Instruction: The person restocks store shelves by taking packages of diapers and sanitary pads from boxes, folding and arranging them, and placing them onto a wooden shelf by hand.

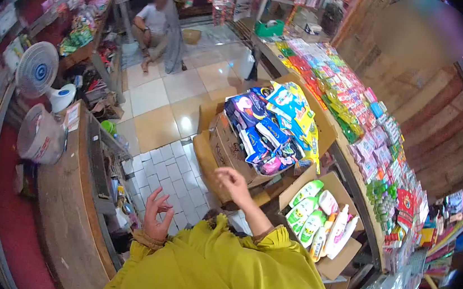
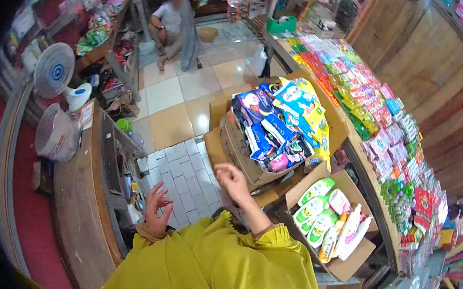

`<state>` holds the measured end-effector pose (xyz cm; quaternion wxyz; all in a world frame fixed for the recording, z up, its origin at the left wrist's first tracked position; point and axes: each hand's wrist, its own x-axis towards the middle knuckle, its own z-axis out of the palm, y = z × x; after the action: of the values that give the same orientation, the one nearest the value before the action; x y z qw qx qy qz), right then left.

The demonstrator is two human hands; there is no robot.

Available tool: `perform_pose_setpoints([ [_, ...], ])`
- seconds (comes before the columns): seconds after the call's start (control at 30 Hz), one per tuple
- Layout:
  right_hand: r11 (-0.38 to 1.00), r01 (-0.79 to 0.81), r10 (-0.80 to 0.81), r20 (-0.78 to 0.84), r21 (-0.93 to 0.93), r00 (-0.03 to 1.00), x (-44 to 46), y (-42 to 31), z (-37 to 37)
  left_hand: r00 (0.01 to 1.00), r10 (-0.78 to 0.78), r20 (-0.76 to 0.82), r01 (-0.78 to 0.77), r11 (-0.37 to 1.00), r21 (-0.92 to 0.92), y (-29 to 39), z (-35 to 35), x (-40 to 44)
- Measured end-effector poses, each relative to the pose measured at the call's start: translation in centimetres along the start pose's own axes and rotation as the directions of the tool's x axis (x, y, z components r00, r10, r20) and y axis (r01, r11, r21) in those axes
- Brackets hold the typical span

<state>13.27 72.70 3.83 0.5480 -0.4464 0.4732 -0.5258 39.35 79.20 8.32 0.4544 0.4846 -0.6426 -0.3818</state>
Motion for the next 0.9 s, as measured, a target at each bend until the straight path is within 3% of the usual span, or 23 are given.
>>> perform_pose_setpoints([
  [0.03,0.997,-0.004,-0.003,-0.095,-0.072,0.995,0.9,0.0,-1.0,0.999,-0.004,0.035,0.004,1.0,-0.014,-0.1,0.0,0.7],
  [0.07,0.981,0.148,-0.169,-0.19,-0.123,0.967,1.9,-0.5,-1.9,0.998,-0.004,0.069,0.006,1.0,-0.024,-0.2,-0.1,1.5],
  [0.1,0.965,0.118,-0.175,-0.24,-0.235,0.955,2.5,-1.1,-4.1,0.994,0.006,0.11,-0.005,1.0,-0.015,-0.4,-0.2,2.5],
  [0.13,0.967,0.1,-0.187,-0.392,-0.233,0.901,3.4,-1.3,-6.3,0.989,0.02,0.145,-0.02,1.0,-0.007,-0.6,-0.3,3.3],
  [0.17,0.979,0.097,-0.168,-0.441,-0.179,0.881,4.0,-2.6,-9.2,0.984,0.034,0.176,-0.035,0.999,-0.001,-0.9,-0.4,4.2],
  [0.2,0.971,0.125,-0.224,-0.605,-0.202,0.764,5.4,-2.2,-12.5,0.98,0.037,0.197,-0.04,0.999,0.011,-1.7,-0.7,5.2],
  [0.23,0.97,0.164,-0.242,-0.668,-0.179,0.703,5.9,-2.8,-15.7,0.984,0.033,0.176,-0.033,0.999,0.0,-2.0,-0.7,6.2],
  [0.3,0.994,0.046,-0.109,-0.837,-0.1,0.537,7.7,-4.8,-20.6,0.993,0.025,0.116,-0.023,1.0,-0.019,-2.2,-0.4,8.4],
  [0.37,0.939,0.031,-0.316,-0.823,-0.343,0.472,10.9,-1.5,-28.9,0.998,0.014,0.06,-0.012,1.0,-0.028,-2.6,0.1,10.3],
  [0.47,0.912,-0.127,-0.287,-0.83,-0.389,0.479,13.7,-1.0,-33.2,1.0,0.0,0.022,0.001,0.999,-0.035,-1.8,0.8,13.1],
  [0.57,0.859,-0.385,-0.123,-0.866,-0.337,0.484,17.1,1.5,-37.2,1.0,-0.009,0.02,0.008,1.0,0.02,-1.2,1.5,16.2],
  [0.6,0.902,-0.35,-0.059,-0.874,-0.254,0.482,17.5,-0.2,-35.6,1.0,-0.014,0.028,0.013,1.0,0.022,-1.2,1.9,17.0],
  [0.73,0.937,-0.257,-0.082,-0.862,-0.238,0.501,18.8,3.0,-37.5,0.986,-0.064,0.153,0.058,0.997,0.044,-1.4,3.6,19.6],
  [0.83,0.917,-0.34,-0.033,-0.892,-0.206,0.451,19.5,3.5,-37.4,0.966,-0.072,0.246,0.071,0.997,0.012,-2.3,4.7,21.7],
  [0.9,0.889,-0.418,0.049,-0.869,-0.186,0.492,19.4,3.1,-36.9,0.951,-0.056,0.305,0.067,0.997,-0.026,-2.8,5.8,23.3],
])
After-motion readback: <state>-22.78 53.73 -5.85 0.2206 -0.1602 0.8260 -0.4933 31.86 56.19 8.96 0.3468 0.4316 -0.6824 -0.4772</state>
